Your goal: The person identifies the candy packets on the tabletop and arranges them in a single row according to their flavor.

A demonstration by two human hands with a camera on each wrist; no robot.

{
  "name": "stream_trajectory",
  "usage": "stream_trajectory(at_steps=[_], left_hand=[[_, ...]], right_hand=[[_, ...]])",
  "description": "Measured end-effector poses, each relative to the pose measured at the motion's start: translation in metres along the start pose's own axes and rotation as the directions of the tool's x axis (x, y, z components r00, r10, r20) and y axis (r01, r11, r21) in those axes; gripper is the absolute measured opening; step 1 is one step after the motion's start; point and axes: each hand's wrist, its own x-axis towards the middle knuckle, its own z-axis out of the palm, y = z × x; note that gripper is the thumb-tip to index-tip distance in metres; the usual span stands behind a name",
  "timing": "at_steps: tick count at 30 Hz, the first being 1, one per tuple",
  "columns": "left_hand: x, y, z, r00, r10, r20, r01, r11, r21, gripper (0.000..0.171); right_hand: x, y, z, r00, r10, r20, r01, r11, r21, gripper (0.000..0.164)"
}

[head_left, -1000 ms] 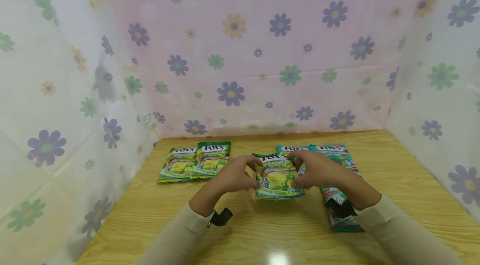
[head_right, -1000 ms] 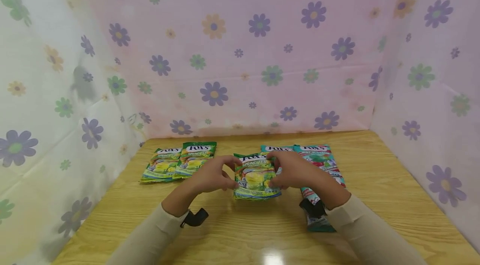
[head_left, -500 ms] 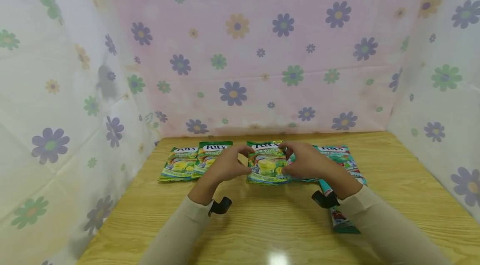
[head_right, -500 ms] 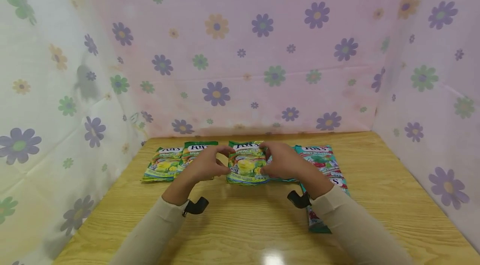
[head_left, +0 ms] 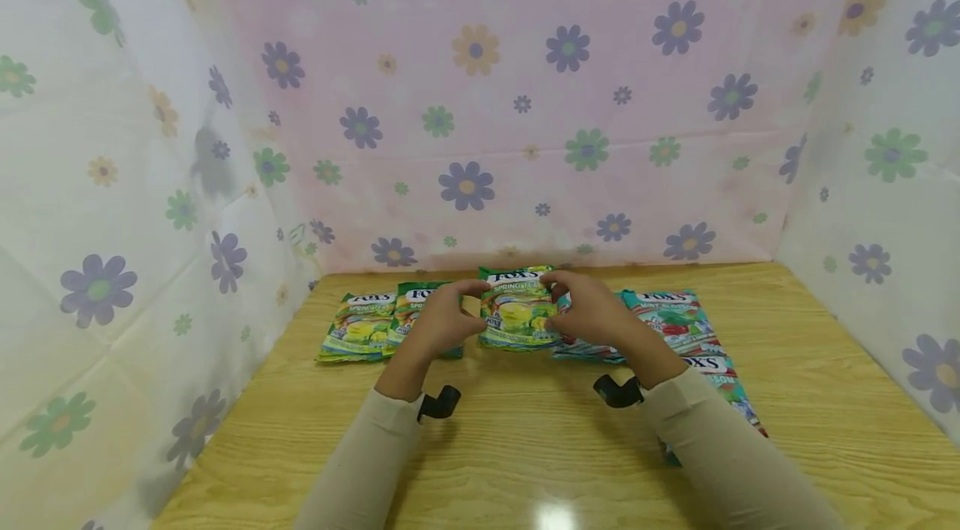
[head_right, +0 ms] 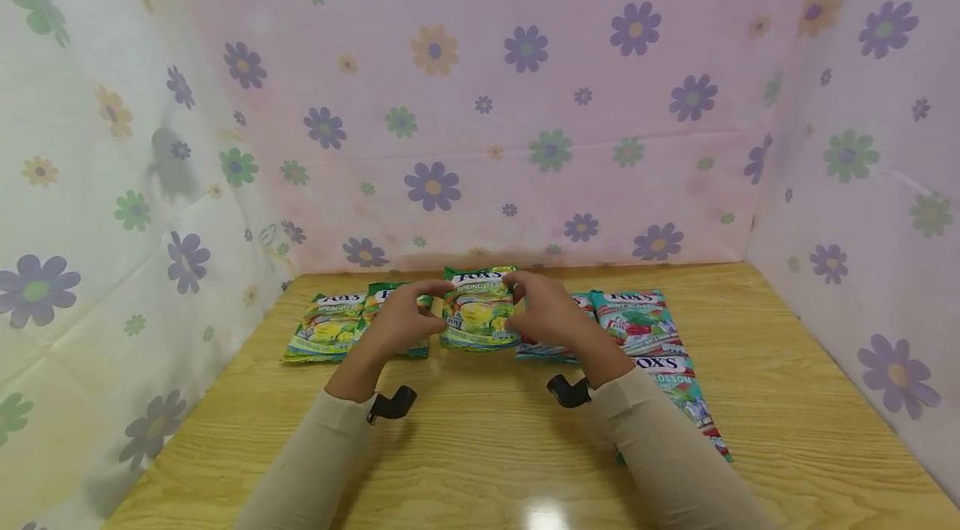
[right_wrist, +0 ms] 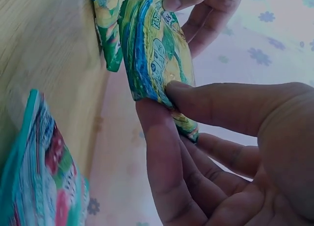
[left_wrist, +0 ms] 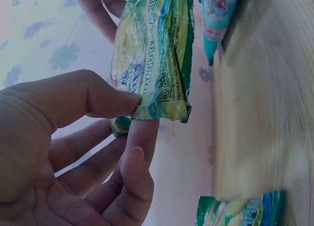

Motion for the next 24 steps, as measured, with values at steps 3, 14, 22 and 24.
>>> stream_trajectory(at_steps=[3, 14, 22, 24], left_hand=[[0.001, -0.003, -0.002, 1.0, -0.01, -0.028, 0.009, 1.0, -0.022, 0.058], [0.008, -0.022, 0.0, 0.993, -0.068, -0.092, 0.063, 0.996, -0.058, 0.056], [0.014, -0.041, 0.007, 0.993, -0.091, -0.082, 0.089, 0.996, -0.024, 0.055], [0.015, -0.044, 0.008, 0.993, -0.09, -0.077, 0.089, 0.996, -0.023, 0.055]], right_hand=[[0.005, 0.002, 0.006, 1.0, -0.014, -0.028, 0.015, 1.0, 0.024, 0.068], [0.027, 0.018, 0.04, 0.994, 0.029, -0.102, -0.02, 0.996, 0.09, 0.062], [0.031, 0.027, 0.062, 0.99, 0.119, -0.076, -0.105, 0.98, 0.169, 0.059], [0.032, 0.027, 0.066, 0.988, 0.132, -0.081, -0.117, 0.978, 0.174, 0.058]])
